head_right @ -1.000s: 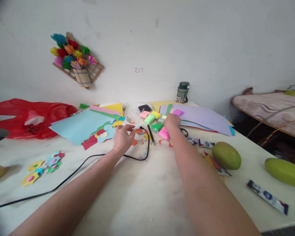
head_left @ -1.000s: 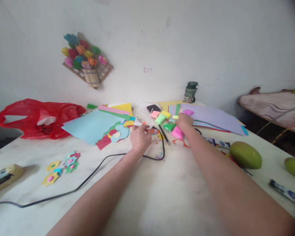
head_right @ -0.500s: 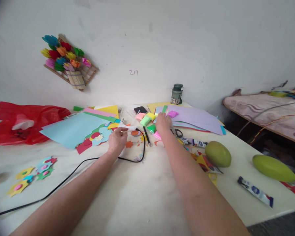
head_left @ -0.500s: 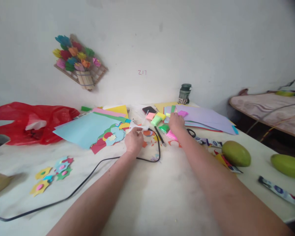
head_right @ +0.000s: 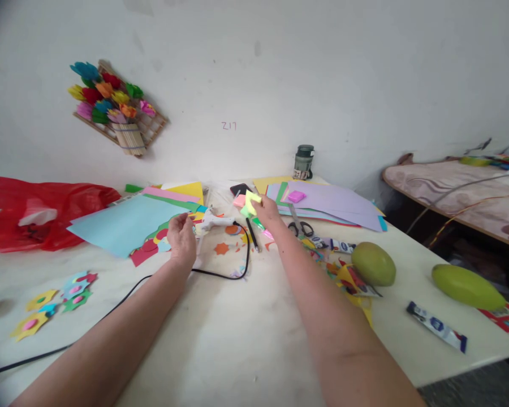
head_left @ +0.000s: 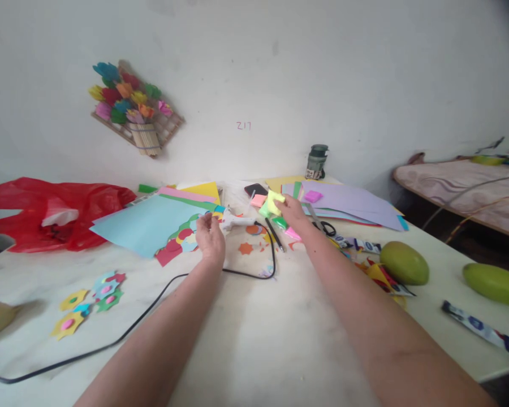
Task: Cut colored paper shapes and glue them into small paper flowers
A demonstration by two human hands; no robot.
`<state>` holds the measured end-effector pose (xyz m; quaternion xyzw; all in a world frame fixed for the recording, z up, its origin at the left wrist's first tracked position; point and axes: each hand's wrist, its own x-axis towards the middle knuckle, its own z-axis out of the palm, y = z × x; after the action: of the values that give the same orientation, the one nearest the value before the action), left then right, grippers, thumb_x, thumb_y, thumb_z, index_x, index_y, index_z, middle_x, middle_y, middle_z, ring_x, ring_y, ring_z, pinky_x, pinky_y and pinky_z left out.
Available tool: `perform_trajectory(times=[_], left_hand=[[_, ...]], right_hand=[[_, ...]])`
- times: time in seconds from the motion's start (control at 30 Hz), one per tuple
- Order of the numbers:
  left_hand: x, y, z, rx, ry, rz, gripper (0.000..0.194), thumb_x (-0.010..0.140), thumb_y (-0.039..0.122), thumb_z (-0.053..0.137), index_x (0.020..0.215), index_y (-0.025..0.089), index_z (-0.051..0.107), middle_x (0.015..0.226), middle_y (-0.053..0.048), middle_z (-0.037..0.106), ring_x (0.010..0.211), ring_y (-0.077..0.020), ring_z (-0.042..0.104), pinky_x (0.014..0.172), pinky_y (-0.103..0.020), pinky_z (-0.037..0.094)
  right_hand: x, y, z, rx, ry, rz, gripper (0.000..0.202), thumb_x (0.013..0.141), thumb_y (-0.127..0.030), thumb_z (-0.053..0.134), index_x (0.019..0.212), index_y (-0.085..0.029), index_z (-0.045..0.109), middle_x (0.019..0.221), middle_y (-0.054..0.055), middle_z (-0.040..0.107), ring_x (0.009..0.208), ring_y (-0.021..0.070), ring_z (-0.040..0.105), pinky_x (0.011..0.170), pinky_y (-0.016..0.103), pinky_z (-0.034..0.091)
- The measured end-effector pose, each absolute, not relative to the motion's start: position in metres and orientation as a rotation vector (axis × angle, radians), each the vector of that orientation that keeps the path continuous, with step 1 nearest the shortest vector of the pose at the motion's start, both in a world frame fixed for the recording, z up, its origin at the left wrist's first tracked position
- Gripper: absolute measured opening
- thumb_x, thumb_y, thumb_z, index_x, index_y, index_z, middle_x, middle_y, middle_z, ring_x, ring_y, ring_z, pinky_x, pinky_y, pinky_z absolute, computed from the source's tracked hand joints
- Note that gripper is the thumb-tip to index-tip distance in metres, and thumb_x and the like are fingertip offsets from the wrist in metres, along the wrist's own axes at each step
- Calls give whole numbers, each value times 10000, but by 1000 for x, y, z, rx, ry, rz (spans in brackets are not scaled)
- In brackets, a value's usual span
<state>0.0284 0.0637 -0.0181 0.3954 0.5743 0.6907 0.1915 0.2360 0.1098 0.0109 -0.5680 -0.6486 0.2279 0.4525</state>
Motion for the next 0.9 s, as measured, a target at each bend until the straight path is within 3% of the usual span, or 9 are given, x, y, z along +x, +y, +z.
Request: perform_trajectory(times=[0.13, 0.23, 0.33, 0.5, 0.9], left_hand=[[40, 53, -10, 1062, 1445, 1804, 371, 732, 393, 524, 1007, 145, 539, 960, -85, 605, 665, -127, 583, 583, -251, 471], [48, 47, -9, 1179, 1319, 1683, 442, 698, 467, 573, 998, 143, 590, 971, -90, 617, 755, -154, 589, 566, -232, 471], [49, 45, -10, 1256, 1268, 1614, 477, 660, 485, 619, 990, 142, 632, 964, -86, 639, 815, -173, 588, 587, -228, 473], [44, 48, -11, 1282, 1259, 1576, 430, 631, 491, 650, 863, 130, 675, 775, -53, 645, 713, -144, 568, 590, -222, 465], [45, 47, -7, 1199, 1151, 1557, 389, 542, 475, 712, 719, 148, 598, 661, -5, 601, 588, -98, 537, 564, -215, 447]], right_hand=[[227, 103, 9, -1013, -1576, 1108, 207, 739, -318, 551, 860, -151, 566, 705, 6, 577, 626, 124, 537, 539, 235, 457], [219, 94, 10, -909, -1660, 1278, 257, 684, -354, 622, 842, -157, 572, 719, 4, 573, 620, 120, 536, 540, 250, 474], [211, 87, 12, -871, -1728, 1351, 317, 671, -364, 645, 912, -169, 580, 788, 16, 591, 646, 125, 546, 550, 261, 481], [202, 81, 14, -871, -1776, 1427, 294, 654, -338, 662, 869, -160, 571, 742, 0, 566, 629, 118, 534, 543, 255, 475], [192, 79, 7, -935, -1690, 1412, 232, 647, -318, 684, 785, -189, 552, 718, -7, 588, 641, 136, 578, 509, 239, 478]])
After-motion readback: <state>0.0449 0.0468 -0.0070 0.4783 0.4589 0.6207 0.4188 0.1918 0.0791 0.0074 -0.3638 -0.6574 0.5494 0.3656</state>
